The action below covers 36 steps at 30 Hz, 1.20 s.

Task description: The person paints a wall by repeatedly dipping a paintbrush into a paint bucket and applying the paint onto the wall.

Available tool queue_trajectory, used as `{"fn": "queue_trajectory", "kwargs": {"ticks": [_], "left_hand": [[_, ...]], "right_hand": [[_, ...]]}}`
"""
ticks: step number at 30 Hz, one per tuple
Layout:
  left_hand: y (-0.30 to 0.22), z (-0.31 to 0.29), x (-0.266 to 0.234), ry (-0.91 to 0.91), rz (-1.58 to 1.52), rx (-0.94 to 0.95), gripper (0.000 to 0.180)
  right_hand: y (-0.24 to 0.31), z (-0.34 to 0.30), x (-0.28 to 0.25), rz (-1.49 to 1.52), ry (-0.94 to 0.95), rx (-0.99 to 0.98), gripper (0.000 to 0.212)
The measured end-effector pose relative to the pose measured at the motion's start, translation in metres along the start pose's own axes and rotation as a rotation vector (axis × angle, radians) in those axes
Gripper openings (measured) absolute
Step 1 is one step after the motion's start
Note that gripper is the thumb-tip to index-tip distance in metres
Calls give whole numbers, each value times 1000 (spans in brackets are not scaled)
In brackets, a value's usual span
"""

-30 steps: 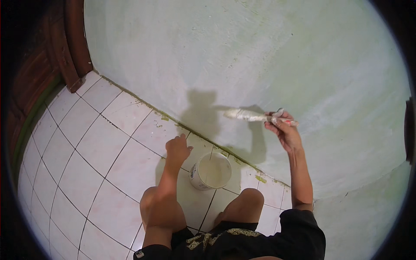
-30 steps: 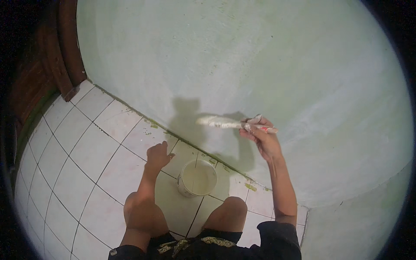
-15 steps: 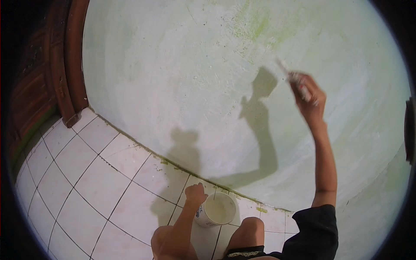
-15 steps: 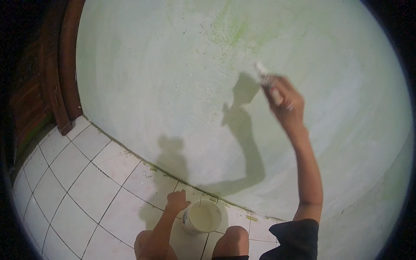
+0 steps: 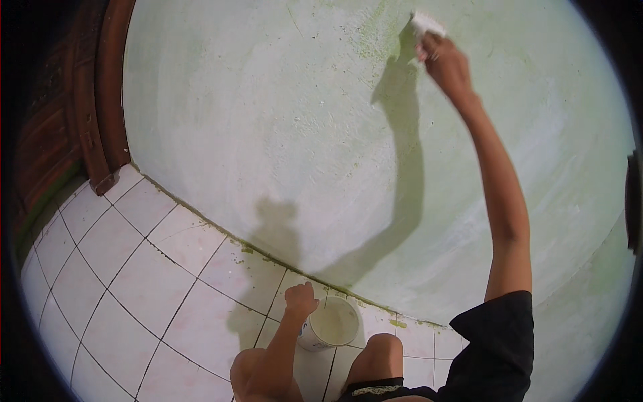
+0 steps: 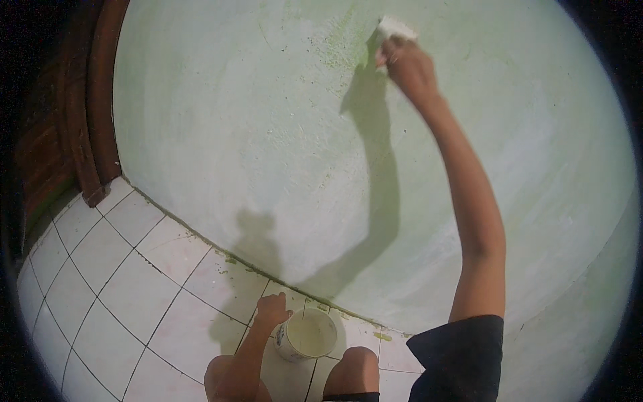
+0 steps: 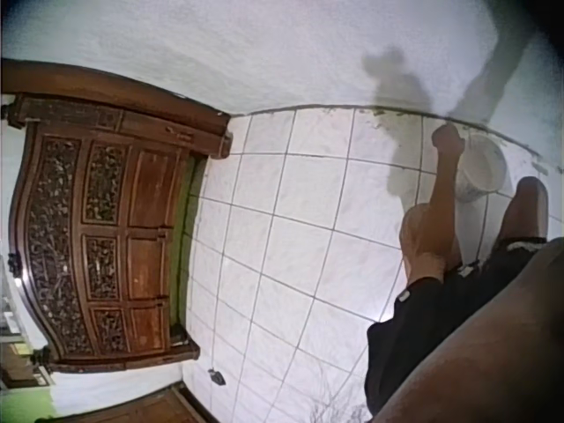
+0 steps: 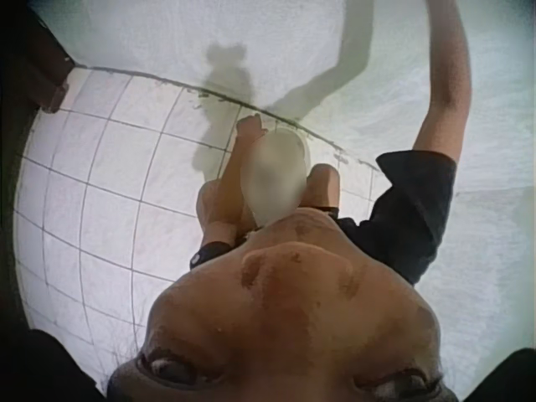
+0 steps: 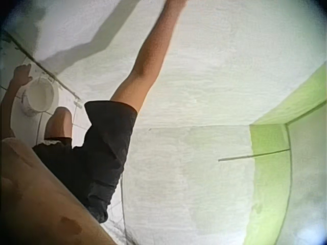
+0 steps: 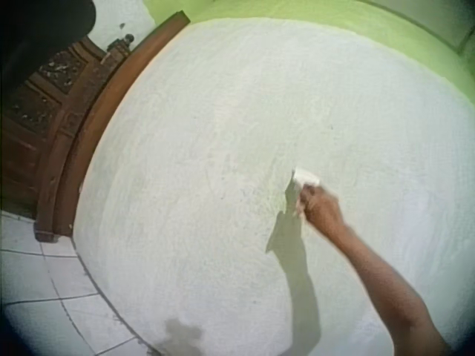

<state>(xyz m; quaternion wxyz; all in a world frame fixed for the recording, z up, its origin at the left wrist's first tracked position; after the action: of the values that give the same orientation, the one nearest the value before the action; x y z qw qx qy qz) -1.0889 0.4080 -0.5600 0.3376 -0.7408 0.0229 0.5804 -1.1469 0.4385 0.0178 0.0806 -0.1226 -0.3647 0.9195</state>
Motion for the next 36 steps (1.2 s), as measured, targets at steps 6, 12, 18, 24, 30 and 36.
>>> {"fn": "queue_trajectory", "kwargs": {"ticks": [6,12,18,24,30,36], "left_hand": [[1,-5,-1,-3,-72,21,47],[-1,-17,-4,38,-7,-1,43],[10,-13,-5,21,-29,-9,42],[-1,-2,-6,7,-22,16,41],[-6,-3,3,69,-56,20,42],[-9,-1,10,84,-63,27,43]], "right_hand": [[151,-123,20,365,265,-269,14],[66,-53,48,656,458,37,7],[-17,56,-30,204,100,84,16],[-11,5,31,-53,-8,-77,24],[146,-99,48,305,587,-300,26],[43,37,28,859,527,-161,10]]}}
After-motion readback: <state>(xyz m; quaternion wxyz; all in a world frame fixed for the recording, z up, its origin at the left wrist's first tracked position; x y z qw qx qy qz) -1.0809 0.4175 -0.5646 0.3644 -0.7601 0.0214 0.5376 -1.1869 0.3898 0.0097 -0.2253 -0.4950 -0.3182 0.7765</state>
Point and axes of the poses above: each hand's wrist, its own z-axis towards the middle knuckle, its own x-axis out of the palm, y = z × x, the point moved 10 cm from there along z, towards the middle knuckle, and after that the axes turned 2 degrees about x, right-handed, at the moved point
